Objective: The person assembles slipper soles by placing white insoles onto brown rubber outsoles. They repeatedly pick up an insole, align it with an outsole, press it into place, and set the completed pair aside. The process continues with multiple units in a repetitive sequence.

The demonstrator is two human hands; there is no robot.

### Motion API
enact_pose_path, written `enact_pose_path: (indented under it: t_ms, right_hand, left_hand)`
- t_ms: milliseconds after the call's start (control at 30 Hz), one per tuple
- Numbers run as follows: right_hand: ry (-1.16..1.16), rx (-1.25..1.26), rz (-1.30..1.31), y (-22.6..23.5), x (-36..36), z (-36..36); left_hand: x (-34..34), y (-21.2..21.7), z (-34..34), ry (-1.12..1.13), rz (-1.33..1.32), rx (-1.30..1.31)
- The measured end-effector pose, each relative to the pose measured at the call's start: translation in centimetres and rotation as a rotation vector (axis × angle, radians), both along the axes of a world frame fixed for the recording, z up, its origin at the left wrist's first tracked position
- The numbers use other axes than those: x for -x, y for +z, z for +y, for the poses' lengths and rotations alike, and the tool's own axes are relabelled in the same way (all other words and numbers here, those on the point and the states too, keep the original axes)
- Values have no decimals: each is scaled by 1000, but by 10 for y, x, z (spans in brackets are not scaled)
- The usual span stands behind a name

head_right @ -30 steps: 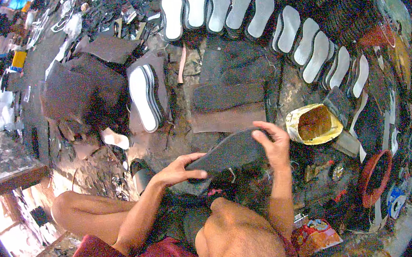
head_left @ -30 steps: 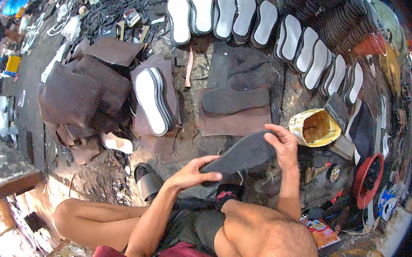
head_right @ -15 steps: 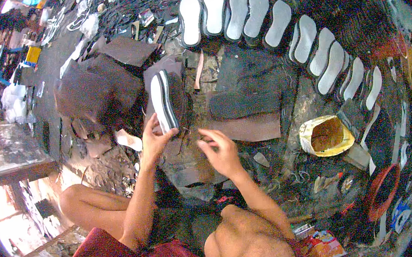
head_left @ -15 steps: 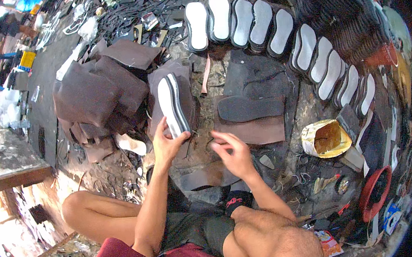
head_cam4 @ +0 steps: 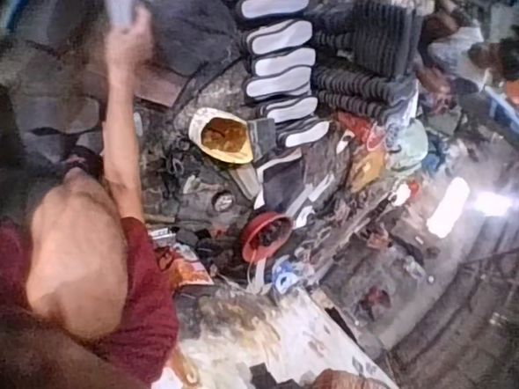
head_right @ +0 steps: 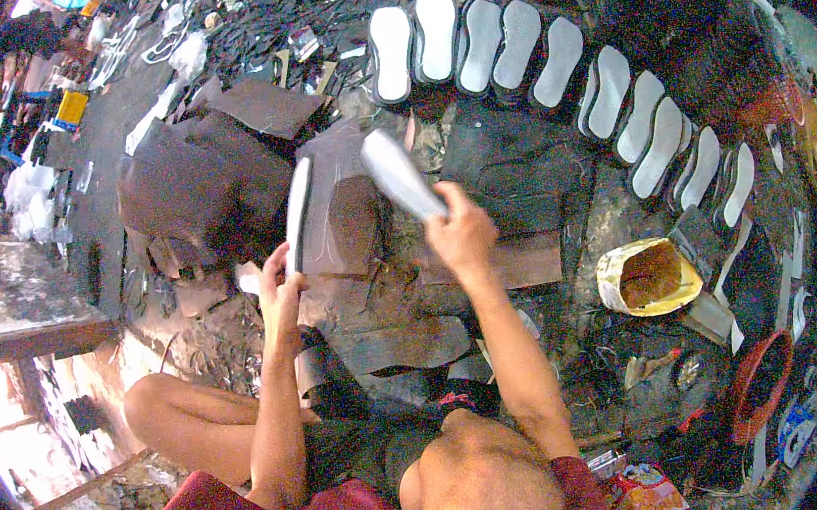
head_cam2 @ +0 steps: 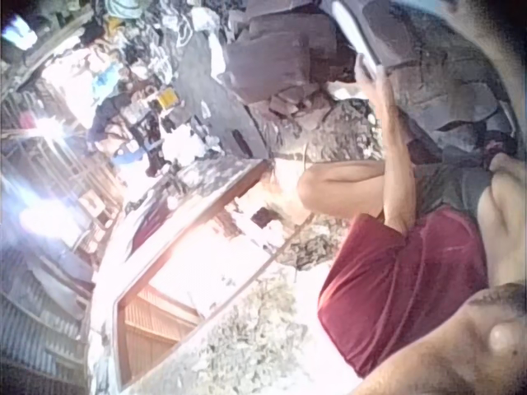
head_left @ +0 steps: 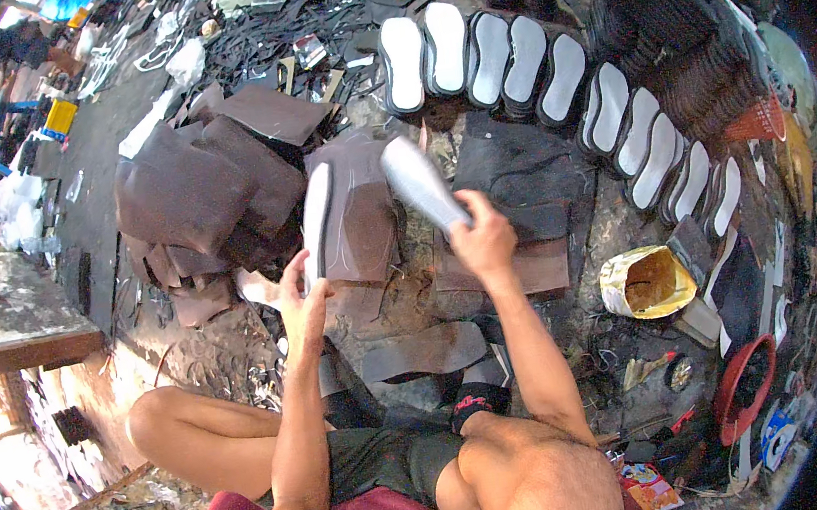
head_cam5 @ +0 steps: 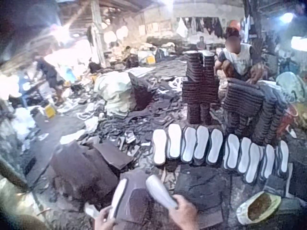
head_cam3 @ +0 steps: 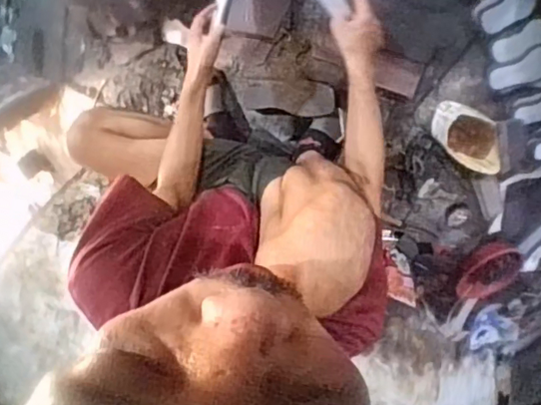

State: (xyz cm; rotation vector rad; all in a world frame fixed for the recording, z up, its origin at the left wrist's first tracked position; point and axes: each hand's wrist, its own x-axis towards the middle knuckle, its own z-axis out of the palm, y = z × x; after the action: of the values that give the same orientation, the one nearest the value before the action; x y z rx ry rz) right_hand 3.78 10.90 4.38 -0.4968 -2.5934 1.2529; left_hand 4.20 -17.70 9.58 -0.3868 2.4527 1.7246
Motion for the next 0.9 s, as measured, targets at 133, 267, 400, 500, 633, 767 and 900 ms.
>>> enact_pose_path:
  t_ms: [133,267,400,500,633,767,900]
  right_hand:
    - [-279,961,8,18,-16,38]
    - [-322,1155,16,59,-50,22]
    - [-140,1024,24,84,-89,11]
    - [-76,843,125,105,-97,12]
    - [-157,823,237,120,-70,37]
    - [-212,999,303,119,-63,33]
    - [-343,965,440,123,-56,32]
  left_hand:
    - [-8,-14,17,-290,274,806]
    - [-24,44,126,-642,557,602]
    - [-6,55,171,-295,131,-412]
    - [12,52,172,-175,-237,-792]
    - [-3,72,166,-244,-352,-890]
    - [-9,74,162,-287,-294,-875]
    - [-24,74,162,-334,-265,-807]
